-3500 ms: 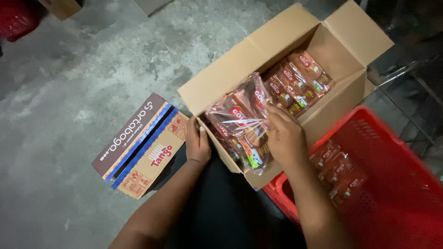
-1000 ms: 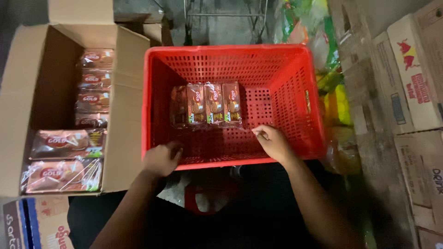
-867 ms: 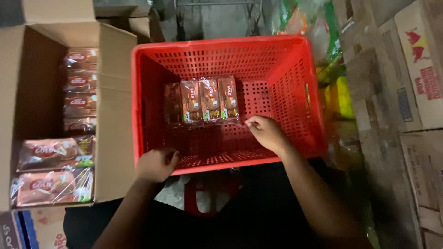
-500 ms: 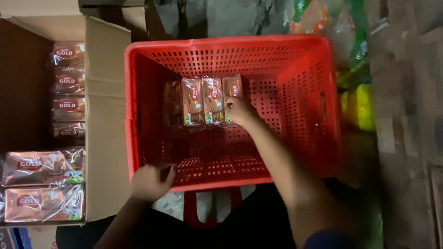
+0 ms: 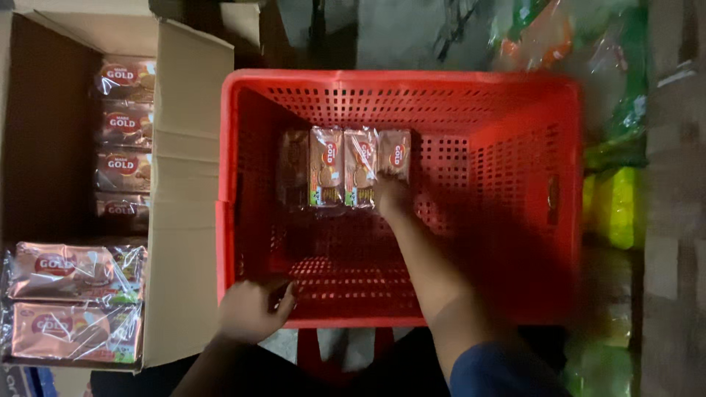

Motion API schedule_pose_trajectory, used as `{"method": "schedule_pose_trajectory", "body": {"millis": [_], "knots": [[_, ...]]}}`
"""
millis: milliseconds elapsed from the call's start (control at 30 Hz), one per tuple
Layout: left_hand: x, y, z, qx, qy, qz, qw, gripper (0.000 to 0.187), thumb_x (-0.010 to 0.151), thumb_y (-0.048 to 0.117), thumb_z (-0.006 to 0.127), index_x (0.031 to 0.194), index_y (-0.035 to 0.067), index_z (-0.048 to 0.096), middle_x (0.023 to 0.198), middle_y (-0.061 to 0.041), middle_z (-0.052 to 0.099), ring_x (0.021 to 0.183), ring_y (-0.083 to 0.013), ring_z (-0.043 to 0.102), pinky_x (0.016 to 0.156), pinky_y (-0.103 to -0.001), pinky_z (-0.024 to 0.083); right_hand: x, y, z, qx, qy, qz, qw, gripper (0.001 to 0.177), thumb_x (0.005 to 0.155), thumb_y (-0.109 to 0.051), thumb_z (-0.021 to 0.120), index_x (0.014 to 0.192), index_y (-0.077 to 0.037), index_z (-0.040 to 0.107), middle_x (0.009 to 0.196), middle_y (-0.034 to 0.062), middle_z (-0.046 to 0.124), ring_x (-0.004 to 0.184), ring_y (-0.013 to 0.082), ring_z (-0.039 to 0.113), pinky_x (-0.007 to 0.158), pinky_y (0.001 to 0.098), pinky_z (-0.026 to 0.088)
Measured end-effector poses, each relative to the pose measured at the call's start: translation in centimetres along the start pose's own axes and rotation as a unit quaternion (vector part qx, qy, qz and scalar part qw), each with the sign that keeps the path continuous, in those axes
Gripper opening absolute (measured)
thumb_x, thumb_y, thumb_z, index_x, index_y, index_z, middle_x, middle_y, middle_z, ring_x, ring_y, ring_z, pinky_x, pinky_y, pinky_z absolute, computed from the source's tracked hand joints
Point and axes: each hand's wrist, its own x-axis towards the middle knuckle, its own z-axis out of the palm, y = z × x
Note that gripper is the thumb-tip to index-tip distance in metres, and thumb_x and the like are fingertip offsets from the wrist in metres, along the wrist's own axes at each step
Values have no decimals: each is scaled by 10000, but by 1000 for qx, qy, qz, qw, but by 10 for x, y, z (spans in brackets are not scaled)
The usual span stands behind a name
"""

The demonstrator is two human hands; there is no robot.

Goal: The person transfers Tango chocolate bars from a cardboard box into a red plastic basket, then closes the box. Next, the person opens a second cardboard box and transfers Gold brand snack packs from the red basket into the box, arranging them in rows and closing the box at the end.

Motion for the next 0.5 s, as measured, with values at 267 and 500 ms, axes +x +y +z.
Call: {"method": "schedule_pose_trajectory", "body": {"millis": [267, 500], "knots": [[1, -5, 3, -9, 22, 40, 999, 270, 883, 461, 553, 823, 280, 745, 662, -63, 715, 595, -354, 657, 521, -515, 480, 37, 22, -9, 223, -34, -99, 969, 172, 834, -149, 626, 678, -97, 578, 694, 61, 521, 623, 192, 444, 579, 432, 361], [2, -5, 5, 11, 12, 34, 999, 380, 930, 491, 520, 705, 221, 665, 598, -68, 673, 560, -348, 639, 524, -504, 468, 34, 59, -58, -256, -54, -198, 945, 166, 933, -55, 567, 1006, -18, 711, 1003, 181, 711, 856, 311, 681, 732, 396, 530]]}}
